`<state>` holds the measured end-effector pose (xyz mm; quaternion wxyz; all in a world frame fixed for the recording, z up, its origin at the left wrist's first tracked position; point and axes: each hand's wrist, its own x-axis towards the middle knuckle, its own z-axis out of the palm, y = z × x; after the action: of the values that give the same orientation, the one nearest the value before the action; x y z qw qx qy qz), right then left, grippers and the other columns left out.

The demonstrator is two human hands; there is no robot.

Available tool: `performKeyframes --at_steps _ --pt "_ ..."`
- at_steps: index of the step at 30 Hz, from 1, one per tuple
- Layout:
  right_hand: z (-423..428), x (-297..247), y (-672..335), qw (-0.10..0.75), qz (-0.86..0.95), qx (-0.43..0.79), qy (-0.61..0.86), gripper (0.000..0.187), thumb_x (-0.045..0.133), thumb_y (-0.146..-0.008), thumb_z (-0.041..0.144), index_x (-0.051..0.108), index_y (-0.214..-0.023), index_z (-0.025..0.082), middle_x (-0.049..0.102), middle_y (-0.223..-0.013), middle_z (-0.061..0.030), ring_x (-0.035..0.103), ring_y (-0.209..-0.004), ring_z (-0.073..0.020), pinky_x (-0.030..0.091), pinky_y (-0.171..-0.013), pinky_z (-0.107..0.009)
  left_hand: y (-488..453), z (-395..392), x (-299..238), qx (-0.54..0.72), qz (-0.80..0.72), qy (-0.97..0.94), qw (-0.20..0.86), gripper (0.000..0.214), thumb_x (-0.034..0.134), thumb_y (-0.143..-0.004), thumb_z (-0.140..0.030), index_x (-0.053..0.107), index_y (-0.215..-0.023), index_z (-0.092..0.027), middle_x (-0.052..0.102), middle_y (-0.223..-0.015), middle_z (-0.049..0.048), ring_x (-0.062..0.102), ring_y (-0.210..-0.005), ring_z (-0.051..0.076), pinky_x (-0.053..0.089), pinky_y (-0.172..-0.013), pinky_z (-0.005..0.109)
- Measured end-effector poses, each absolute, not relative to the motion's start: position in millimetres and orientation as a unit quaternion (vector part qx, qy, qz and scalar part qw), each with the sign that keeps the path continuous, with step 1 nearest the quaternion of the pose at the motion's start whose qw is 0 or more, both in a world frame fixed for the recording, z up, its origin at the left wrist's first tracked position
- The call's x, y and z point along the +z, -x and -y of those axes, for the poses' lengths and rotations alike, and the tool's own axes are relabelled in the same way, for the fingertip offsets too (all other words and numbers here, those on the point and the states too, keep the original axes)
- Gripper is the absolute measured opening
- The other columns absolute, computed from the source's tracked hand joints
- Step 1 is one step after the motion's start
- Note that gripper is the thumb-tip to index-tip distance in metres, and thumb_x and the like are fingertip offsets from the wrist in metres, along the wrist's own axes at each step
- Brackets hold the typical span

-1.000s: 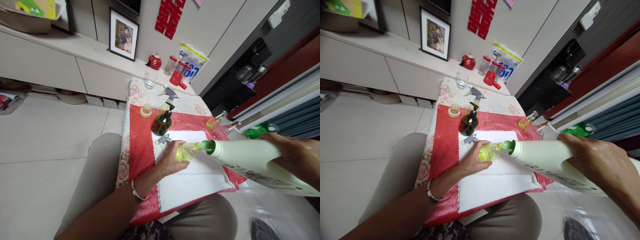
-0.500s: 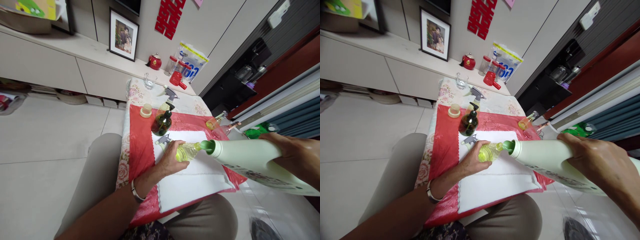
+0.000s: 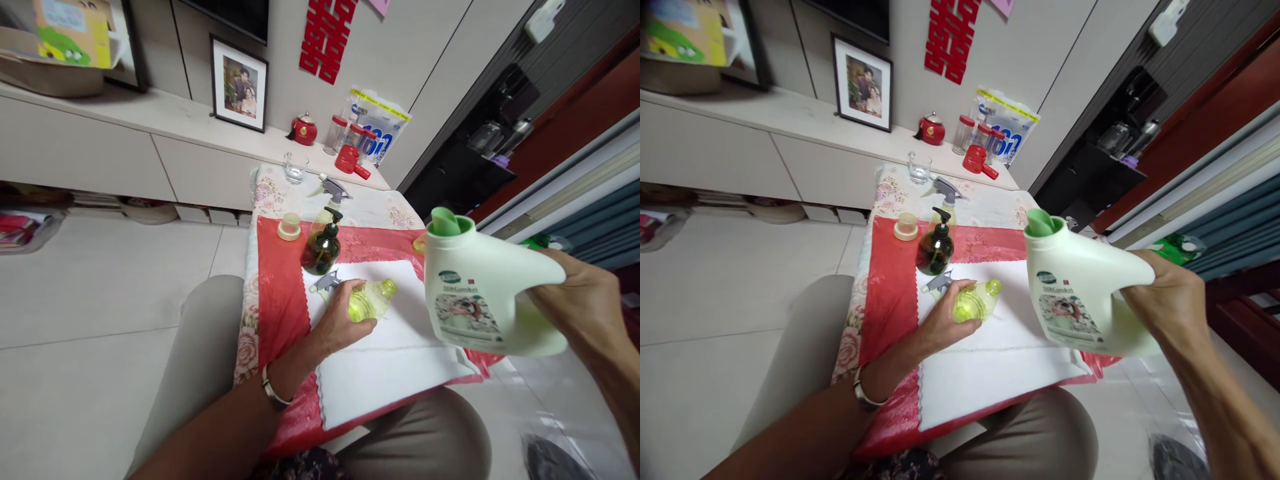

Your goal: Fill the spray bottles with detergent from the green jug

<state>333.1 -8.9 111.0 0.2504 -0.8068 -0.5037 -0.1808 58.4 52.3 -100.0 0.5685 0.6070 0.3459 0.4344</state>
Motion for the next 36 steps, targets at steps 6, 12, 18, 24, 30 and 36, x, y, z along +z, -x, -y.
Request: performKeyframes --at_steps 6,12,18,24,30,36 --pt "-20.5 56.8 -339.4 0.432 0.373 -0.093 0.816 0.024 0.072 -0.08 0.032 0.066 -0.087 0.01 0.051 -0.067 0.0035 0.04 -0.055 -0.0047 0.037 -0.05 -0.018 -55.9 -55.2 -103.0 0.425 -0.328 -0.621 0.572 0.07 0.077 -0.066 -0.013 0.05 -0.13 -0.022 0.057 -0.132 0.0096 0.055 -0.128 0.03 0.042 -0.113 0.049" --pt "-56.0 -15.0 -342.0 0.526 0.324 -0.024 0.786 0.035 0.062 -0.098 0.042 0.063 -0.115 0.012 0.064 -0.104 -0.0047 0.063 -0.087 -0.0145 0.057 -0.075 -0.03 -48.9 -56.1 -91.8 0.393 -0.33 -0.64 0.572 0.069 0.073 -0.066 -0.011 0.05 -0.131 -0.022 0.057 -0.132 0.0097 0.053 -0.13 0.03 0.039 -0.116 0.05" --pt "-71.2 -55.1 -332.4 0.572 0.305 -0.029 0.761 0.033 0.063 -0.097 0.04 0.063 -0.114 0.012 0.064 -0.105 -0.0052 0.063 -0.088 -0.0142 0.057 -0.076 -0.03 -49.2 -53.5 -87.1 0.359 -0.361 -0.62 0.598 0.078 0.08 -0.065 -0.017 0.046 -0.135 -0.023 0.056 -0.135 0.0114 0.055 -0.127 0.032 0.042 -0.112 0.052" --pt "-58.1 -55.8 -330.8 0.559 0.33 -0.05 0.759 0.031 0.074 -0.085 0.035 0.067 -0.105 0.012 0.064 -0.086 -0.0011 0.057 -0.072 -0.0113 0.051 -0.066 -0.026 -51.9 -52.1 -90.3 0.39 -0.355 -0.635 0.565 0.075 0.083 -0.061 -0.017 0.052 -0.129 -0.023 0.06 -0.129 0.0089 0.056 -0.124 0.031 0.044 -0.11 0.049" --pt "-15.9 -62.4 -309.3 0.541 0.353 -0.123 0.753 0.062 0.073 -0.075 0.042 0.066 -0.13 0.015 0.062 -0.121 -0.0131 0.062 -0.103 -0.0264 0.051 -0.093 -0.044 -51.7 -50.3 -91.4 0.418 -0.336 -0.653 0.534 0.075 0.082 -0.063 -0.016 0.051 -0.13 -0.022 0.059 -0.131 0.0097 0.056 -0.124 0.031 0.043 -0.111 0.049" --pt "18.5 -95.0 -256.6 0.506 0.501 -0.106 0.694 0.036 0.055 -0.095 0.042 0.067 -0.117 0.017 0.067 -0.108 -0.0102 0.064 -0.094 -0.0214 0.053 -0.09 -0.04 -55.0 -51.0 -98.1 0.427 -0.336 -0.676 0.497 0.081 0.085 -0.061 -0.017 0.047 -0.133 -0.021 0.057 -0.131 0.0116 0.055 -0.125 0.032 0.042 -0.112 0.051"
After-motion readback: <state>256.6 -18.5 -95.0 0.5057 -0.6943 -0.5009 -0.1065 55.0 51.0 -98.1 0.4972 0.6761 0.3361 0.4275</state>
